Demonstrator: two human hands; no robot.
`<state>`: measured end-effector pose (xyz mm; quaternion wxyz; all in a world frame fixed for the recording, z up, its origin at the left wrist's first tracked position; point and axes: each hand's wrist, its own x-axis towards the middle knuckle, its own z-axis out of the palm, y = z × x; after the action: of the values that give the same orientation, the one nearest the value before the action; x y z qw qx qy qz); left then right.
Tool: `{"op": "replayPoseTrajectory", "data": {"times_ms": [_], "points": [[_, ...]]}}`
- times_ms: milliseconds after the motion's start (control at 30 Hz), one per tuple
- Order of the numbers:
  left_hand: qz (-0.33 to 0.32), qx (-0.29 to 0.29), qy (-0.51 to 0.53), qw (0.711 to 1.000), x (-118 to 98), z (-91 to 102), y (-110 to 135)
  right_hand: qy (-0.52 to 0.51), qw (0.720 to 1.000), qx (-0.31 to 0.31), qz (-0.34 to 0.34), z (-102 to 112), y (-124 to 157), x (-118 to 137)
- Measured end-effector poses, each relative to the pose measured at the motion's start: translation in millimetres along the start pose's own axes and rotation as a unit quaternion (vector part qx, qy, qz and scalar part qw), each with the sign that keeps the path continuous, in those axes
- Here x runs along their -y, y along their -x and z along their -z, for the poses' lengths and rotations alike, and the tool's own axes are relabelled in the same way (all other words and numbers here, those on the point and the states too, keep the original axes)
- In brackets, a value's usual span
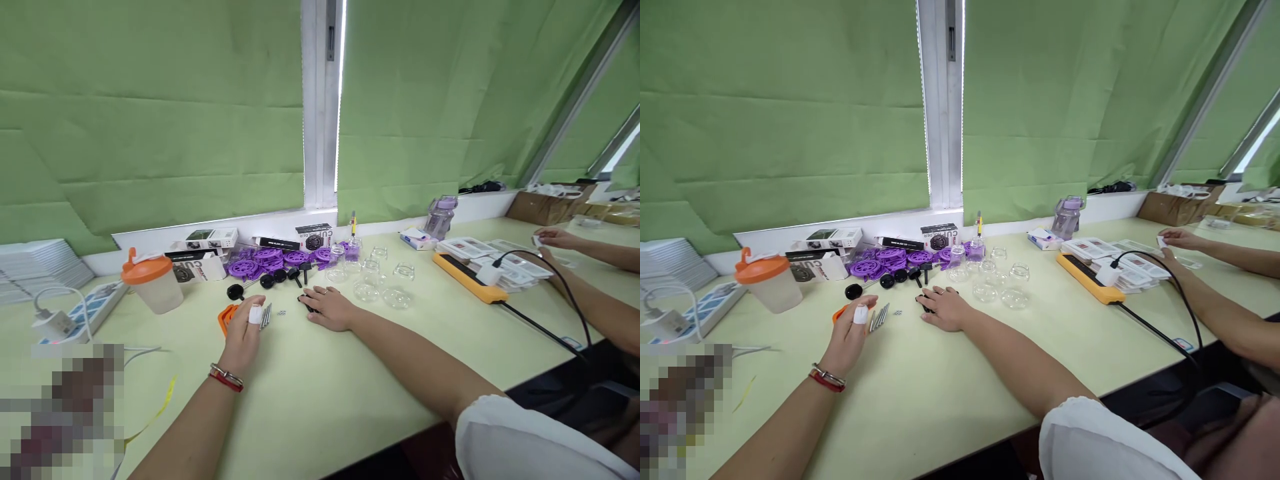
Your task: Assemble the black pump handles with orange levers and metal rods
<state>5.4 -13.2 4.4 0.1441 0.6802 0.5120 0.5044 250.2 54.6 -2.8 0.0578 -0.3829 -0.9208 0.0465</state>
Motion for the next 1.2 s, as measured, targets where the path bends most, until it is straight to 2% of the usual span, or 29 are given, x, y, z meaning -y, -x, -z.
{"op": "replayPoseTrajectory", "data": {"times_ms": [233,633,1200], "points": [[0.009,0.009,0.007,1.000,-2.6,-0.4,-0.2,0.005,1.000,-0.011,0.009,-2.8,-6.3,-15.4],[0.029,0.019,0.018,0.999,-0.8,-1.5,0.1,0.008,1.000,-0.010,0.016,-2.7,-5.8,-15.0],[0.015,0.029,0.014,0.999,3.9,-1.2,-0.1,0.015,1.000,-0.022,0.010,-6.5,-5.8,-14.9]]}}
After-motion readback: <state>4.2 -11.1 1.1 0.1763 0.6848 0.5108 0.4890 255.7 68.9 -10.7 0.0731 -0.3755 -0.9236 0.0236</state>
